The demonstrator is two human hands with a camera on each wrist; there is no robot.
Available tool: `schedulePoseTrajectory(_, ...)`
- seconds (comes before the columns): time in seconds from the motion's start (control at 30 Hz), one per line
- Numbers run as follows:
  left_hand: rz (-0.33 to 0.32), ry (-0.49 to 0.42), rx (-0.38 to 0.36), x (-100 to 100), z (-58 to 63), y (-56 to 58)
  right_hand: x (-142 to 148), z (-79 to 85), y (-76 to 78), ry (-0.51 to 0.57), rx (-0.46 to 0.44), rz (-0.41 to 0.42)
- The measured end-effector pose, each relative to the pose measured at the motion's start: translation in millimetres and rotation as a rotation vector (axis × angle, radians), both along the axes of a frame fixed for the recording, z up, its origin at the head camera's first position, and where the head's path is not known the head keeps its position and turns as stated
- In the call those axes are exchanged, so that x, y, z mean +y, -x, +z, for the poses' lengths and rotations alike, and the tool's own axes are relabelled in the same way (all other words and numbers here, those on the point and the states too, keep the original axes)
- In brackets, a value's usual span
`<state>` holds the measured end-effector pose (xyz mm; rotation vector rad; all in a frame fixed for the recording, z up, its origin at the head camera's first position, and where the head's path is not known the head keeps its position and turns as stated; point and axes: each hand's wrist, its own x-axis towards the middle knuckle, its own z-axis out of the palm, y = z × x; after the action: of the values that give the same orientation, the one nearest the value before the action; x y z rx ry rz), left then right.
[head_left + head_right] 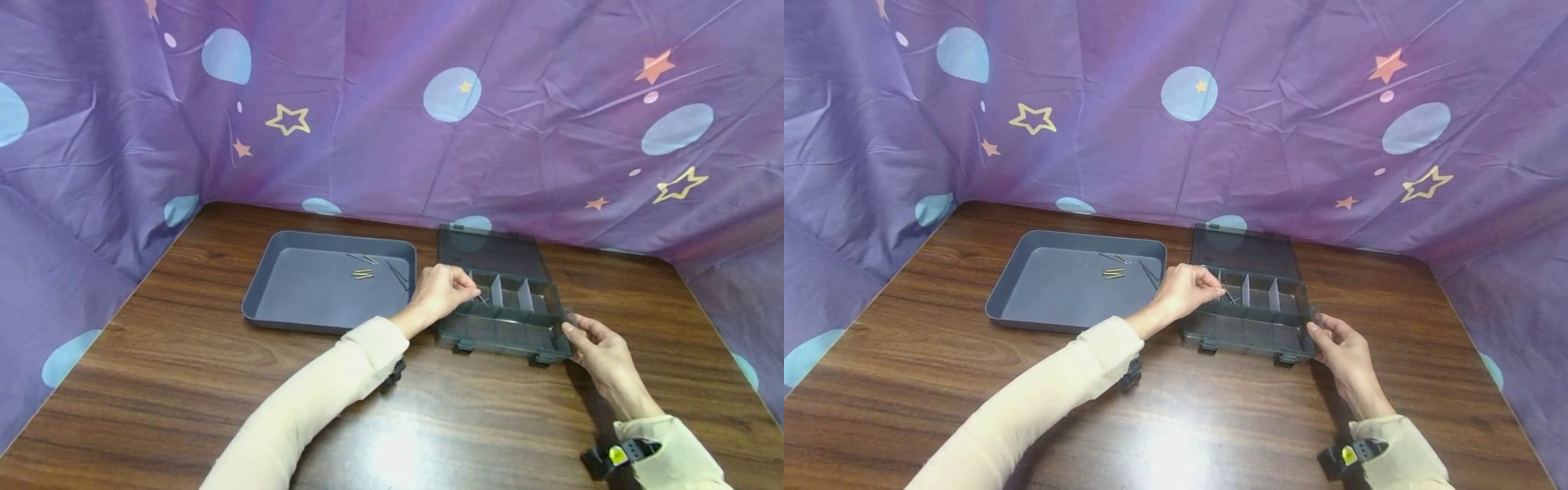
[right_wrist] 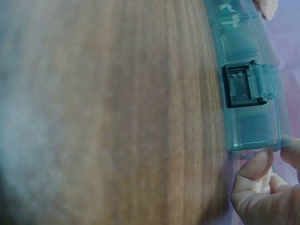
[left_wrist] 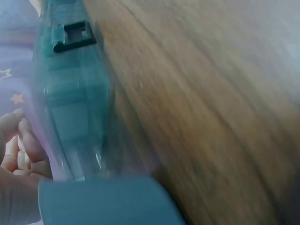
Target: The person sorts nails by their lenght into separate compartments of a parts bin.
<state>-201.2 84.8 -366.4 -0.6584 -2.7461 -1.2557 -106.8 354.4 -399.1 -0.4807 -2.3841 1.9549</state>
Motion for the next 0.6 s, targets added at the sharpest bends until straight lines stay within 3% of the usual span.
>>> schedulePoseTrajectory(0.37,0.002,-0.134,-0.052,-31.6,2.7,7.6,1.9,-5.2,0.9,0.097,0.064,0.012)
schedulePoseTrajectory(0.6,0.031,-0.116,-0.062,-58.4,4.6,17.4,1.2,-4.8,1.2,0.122,0.076,0.014)
